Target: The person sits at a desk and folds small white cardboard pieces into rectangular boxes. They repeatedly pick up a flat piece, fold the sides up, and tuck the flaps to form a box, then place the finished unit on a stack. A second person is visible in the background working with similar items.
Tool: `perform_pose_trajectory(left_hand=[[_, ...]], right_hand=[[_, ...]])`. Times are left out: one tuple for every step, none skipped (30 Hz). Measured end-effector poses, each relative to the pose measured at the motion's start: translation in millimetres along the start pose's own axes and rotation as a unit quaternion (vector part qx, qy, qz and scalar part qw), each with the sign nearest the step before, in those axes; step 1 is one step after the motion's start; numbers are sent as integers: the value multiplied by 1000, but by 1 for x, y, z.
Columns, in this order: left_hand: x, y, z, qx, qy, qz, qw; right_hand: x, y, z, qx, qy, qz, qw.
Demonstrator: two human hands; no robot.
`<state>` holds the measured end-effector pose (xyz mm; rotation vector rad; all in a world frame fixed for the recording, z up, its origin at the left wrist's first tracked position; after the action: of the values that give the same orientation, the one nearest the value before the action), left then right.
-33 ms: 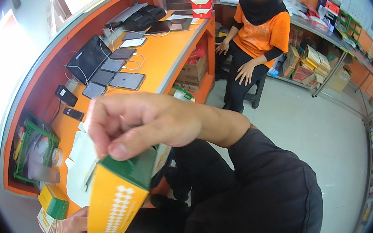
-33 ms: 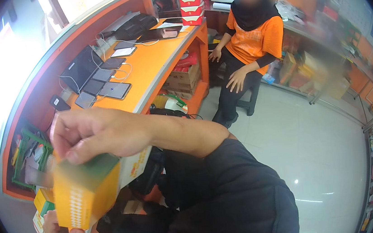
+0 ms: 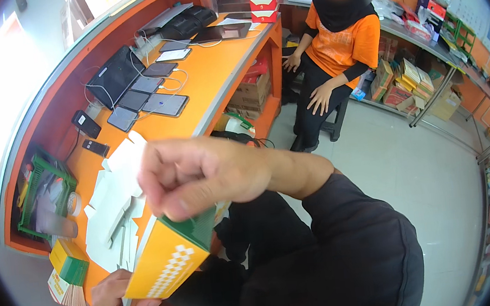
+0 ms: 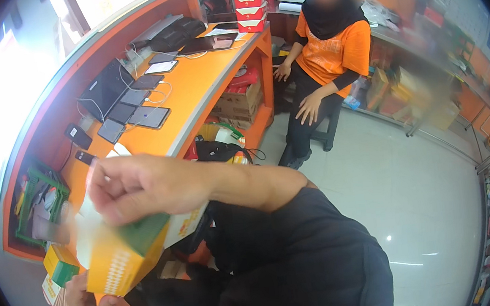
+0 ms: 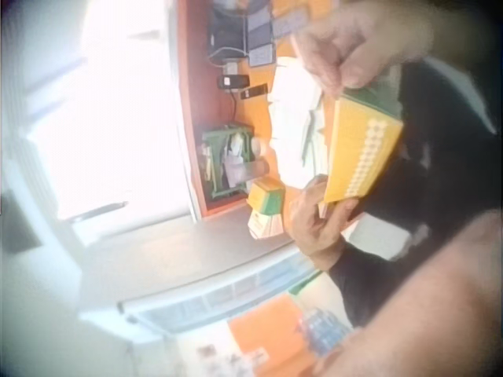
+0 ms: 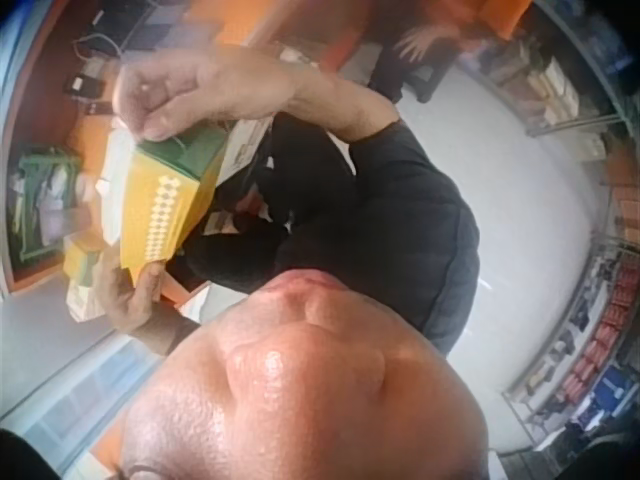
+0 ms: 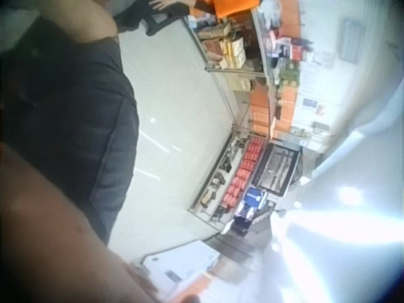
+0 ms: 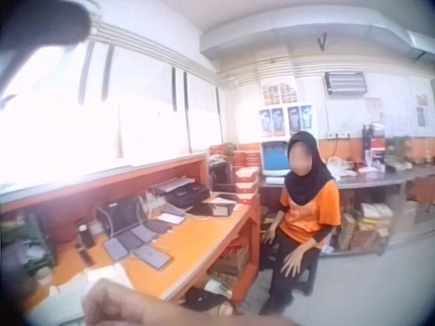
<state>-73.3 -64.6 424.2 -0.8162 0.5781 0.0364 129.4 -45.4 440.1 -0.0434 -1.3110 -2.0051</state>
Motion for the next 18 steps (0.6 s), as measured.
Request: perform_pose_trajectory(left_hand=[[18,0,-5,-27,34,11,999],[24,0,-14,-29,18,-3,999],[29,8,-28,-51,14,-6,999],[32,19,-46,-74,10,-10,997],[38,34,-59,-89,10,-21,996],[45,40,-75,-114,14,-49,992],[46,39,-88,-121,-18,-72,990],[45,44,-96,-160,-28,-46,986],[46,52,-103,-187,-32,-28,981],[44,66,-112,-227,-84,-51,969],[45,86,-130,-269,-144,-70,950],[46,101,-143,-306,-201,-88,926],[54,111,-153,-326,-238,-102,909],[69,118,-156,-347,-255,-136,892],[83,125,-163,-371,-273,-166,872],[95,130,-166,-369,-284,-161,870],[105,137,-166,-366,-294,-157,869],[113,147,-168,-359,-317,-178,860]], right_hand=[[-5,-18,-19,39,-12,15,999],[-6,-31,-31,33,0,34,999],[-9,-48,-39,41,-8,53,998],[-11,-65,-47,50,-16,72,996],[-16,-80,-53,56,-30,82,995],[-18,-100,-54,80,-33,74,994],[-19,-120,-53,104,-36,66,992],[-24,-138,-53,128,-40,66,989],[-42,-129,-53,6,-107,-98,989],[-52,-115,-58,-114,-170,-257,945],[-50,-107,-66,-224,-218,-401,861],[-42,-122,-76,-218,-170,-306,911],[-26,-135,-87,-211,-131,-317,915],[-12,-146,-99,-204,-96,-330,917],[2,-162,-109,-194,-60,-339,919],[5,-174,-115,-198,-64,-360,910],[4,-188,-120,-203,-69,-381,900],[0,-201,-124,-207,-75,-401,889]])
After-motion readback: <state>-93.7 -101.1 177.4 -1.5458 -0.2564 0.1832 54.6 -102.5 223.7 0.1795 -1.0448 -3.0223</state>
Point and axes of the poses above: each hand's wrist, its own z-axis towards the middle knuckle, its own x-axis out of the palm, y = z × x, the point moved 10 cm from there along z, towards the middle knuckle, and after that the axes turned 15 degrees about -y, right-handed, at the moved point
